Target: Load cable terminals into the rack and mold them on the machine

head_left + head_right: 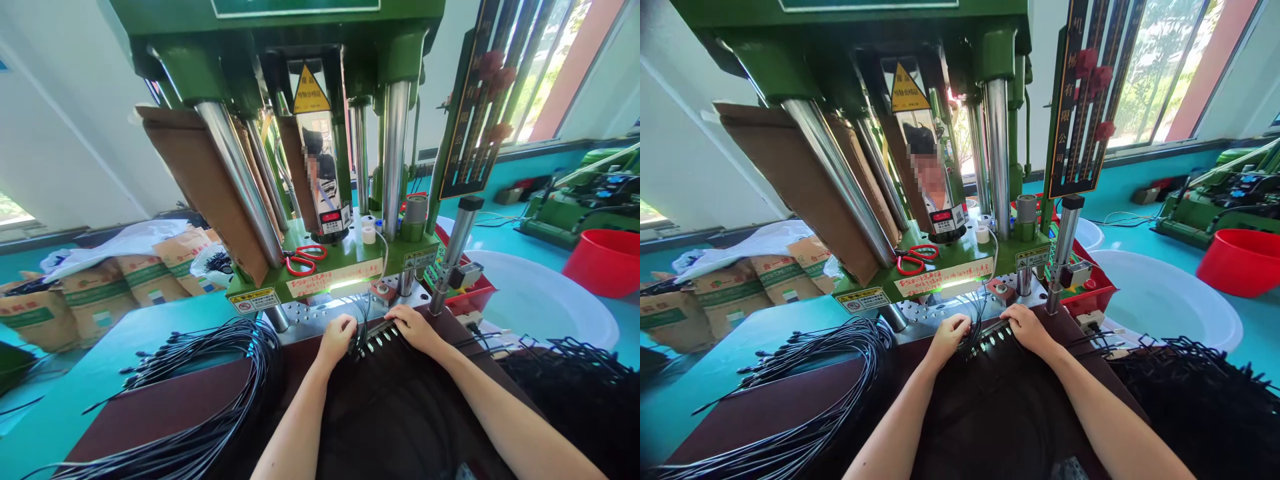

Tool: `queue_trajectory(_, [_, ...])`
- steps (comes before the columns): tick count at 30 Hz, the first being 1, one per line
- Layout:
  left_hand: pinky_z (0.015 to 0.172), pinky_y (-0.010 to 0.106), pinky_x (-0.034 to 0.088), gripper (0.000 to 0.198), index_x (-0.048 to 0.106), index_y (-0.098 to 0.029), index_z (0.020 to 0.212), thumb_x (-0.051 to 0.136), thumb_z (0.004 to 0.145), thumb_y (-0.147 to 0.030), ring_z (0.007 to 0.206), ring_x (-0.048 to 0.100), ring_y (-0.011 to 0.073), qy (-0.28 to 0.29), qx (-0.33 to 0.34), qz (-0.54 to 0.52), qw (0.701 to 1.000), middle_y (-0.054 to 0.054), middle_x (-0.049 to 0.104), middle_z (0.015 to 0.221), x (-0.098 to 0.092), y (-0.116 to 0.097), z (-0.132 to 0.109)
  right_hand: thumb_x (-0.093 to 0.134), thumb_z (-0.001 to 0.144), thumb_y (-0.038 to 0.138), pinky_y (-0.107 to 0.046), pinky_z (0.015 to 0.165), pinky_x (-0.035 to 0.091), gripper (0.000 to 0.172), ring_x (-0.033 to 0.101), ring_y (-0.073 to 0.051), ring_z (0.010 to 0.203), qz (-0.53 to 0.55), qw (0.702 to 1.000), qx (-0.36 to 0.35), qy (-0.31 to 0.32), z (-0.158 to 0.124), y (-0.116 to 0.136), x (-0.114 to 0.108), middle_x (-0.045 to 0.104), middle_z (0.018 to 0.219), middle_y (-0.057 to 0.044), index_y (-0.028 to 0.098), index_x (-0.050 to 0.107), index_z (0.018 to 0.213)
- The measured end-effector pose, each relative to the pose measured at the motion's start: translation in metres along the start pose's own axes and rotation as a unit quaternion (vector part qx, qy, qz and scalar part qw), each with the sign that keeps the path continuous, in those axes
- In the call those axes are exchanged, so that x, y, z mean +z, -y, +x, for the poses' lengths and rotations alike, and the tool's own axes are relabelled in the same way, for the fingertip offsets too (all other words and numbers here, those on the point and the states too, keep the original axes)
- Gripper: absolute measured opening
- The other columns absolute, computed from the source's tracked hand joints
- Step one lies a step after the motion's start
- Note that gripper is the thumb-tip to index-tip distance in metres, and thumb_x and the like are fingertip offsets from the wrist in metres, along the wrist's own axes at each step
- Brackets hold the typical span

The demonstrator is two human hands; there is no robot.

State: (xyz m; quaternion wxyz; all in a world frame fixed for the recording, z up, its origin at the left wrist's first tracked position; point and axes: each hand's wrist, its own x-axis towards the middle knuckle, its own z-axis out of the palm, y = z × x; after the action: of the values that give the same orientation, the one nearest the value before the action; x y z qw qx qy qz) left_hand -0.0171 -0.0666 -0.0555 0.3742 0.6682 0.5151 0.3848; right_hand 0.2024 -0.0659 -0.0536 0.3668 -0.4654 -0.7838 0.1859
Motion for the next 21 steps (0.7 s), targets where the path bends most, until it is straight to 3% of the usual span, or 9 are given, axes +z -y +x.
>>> queue_trajectory(13, [0.061,0.025,0.038,0.024,0.061,-0.017,0.067,0.043,0.075,-0.03,0.064,0.051,0.0138,-0.008,-0.007,0.021,1.0,0.0,0.058,0.063,-0.001,-0.008,-0.002,0.045,0.078,0.02,-0.036,0.077,0.046,0.02,0.06,-0.021,0.083,-0.013,1.0,0.011,-0.003,0.016,0.008,-0.013,0.066,0.087,-0.006,0.019,0.064,0.085])
queue_trajectory(17, [0.063,0.025,0.038,0.023,0.061,-0.017,0.068,0.043,0.075,-0.03,0.066,0.051,0.0146,-0.009,-0.008,0.027,1.0,0.0,0.059,0.065,-0.001,-0.011,-0.003,0.046,0.08,0.02,-0.035,0.082,0.044,0.021,0.058,-0.021,0.09,-0.038,0.999,0.008,-0.031,0.052,0.014,-0.011,0.063,0.094,-0.006,0.019,0.062,0.094])
queue_trajectory(21, [0.064,0.026,0.038,0.023,0.061,-0.017,0.068,0.043,0.075,-0.029,0.066,0.052,0.0148,-0.009,-0.014,0.032,0.999,0.0,0.059,0.066,0.0,-0.012,-0.003,0.049,0.084,0.022,-0.04,0.083,0.044,0.02,0.055,-0.021,0.094,-0.056,0.997,-0.001,-0.056,0.107,0.023,0.007,0.059,0.102,-0.008,0.016,0.057,0.102])
